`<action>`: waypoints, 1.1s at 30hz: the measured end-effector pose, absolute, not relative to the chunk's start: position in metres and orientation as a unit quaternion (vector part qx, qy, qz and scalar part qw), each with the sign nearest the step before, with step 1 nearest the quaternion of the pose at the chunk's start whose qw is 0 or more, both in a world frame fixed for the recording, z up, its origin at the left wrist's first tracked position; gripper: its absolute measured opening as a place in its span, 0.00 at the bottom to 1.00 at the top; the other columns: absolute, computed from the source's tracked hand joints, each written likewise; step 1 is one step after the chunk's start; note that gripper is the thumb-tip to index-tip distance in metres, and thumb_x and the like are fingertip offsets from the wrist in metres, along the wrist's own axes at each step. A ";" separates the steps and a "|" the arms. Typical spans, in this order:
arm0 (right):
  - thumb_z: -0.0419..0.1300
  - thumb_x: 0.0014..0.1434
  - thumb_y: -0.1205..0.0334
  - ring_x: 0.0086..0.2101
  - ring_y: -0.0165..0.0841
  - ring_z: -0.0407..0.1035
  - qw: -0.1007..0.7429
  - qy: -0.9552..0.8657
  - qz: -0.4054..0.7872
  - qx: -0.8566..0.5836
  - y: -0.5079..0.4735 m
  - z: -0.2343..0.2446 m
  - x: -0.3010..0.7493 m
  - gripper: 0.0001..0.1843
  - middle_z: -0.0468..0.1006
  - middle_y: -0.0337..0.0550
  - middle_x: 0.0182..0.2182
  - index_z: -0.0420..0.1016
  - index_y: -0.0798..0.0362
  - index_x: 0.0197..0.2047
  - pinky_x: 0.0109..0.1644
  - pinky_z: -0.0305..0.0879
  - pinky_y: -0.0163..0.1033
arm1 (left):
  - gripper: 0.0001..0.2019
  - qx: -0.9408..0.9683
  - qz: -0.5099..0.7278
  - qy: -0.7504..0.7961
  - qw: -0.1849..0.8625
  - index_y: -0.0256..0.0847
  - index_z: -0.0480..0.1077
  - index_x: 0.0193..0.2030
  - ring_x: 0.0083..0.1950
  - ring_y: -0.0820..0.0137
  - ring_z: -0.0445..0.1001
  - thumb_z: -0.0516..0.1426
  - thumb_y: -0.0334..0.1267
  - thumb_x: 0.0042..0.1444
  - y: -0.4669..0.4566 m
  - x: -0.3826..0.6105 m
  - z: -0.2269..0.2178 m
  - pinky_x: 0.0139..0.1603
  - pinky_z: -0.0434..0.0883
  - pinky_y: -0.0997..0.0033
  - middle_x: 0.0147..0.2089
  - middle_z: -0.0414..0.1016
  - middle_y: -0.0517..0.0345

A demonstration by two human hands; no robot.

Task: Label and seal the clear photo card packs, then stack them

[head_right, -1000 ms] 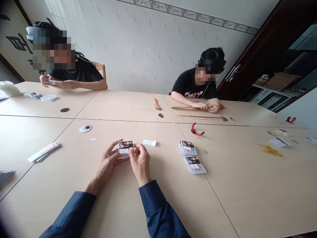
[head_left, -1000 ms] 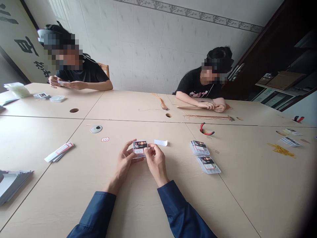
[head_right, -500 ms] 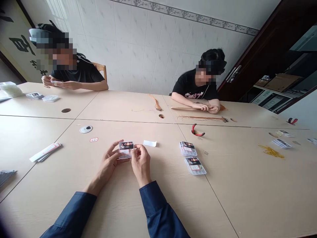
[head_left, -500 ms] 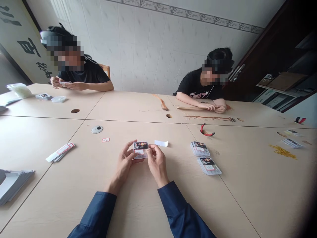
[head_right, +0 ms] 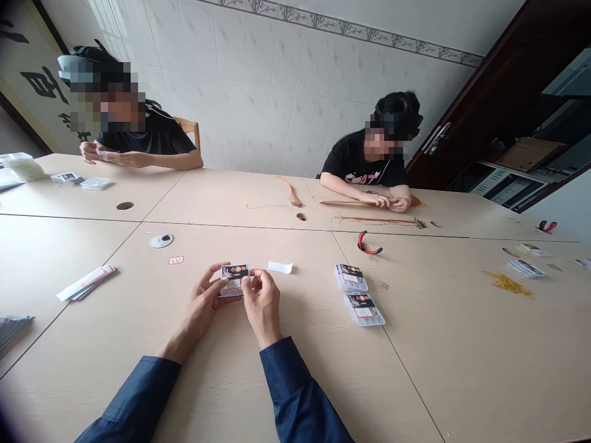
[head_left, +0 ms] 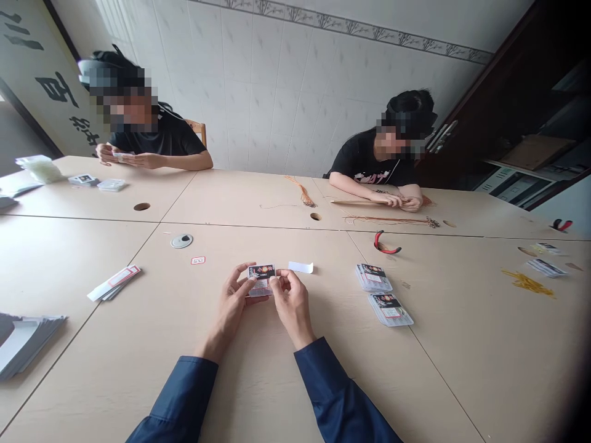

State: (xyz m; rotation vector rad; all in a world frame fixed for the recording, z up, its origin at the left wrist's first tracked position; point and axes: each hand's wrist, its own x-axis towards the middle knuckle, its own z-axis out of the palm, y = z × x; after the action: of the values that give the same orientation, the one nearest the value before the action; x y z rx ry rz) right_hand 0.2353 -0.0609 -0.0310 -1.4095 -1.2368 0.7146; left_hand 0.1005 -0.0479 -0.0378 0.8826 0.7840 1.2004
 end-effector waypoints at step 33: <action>0.60 0.57 0.47 0.26 0.29 0.61 0.527 -0.535 0.286 -0.595 -0.063 -0.031 0.235 0.17 0.65 0.34 0.24 0.70 0.54 0.35 0.32 0.60 0.33 | 0.18 0.360 0.533 0.346 0.683 0.40 0.72 0.43 0.39 0.64 0.78 0.63 0.51 0.54 -0.048 0.103 -0.036 0.37 0.78 0.66 0.43 0.79 0.52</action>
State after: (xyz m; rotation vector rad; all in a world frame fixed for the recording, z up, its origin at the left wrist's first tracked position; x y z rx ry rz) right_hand 0.2346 -0.0628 -0.0311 -1.4228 -1.2789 0.6842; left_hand 0.1033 -0.0477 -0.0363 0.8081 0.7769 1.1956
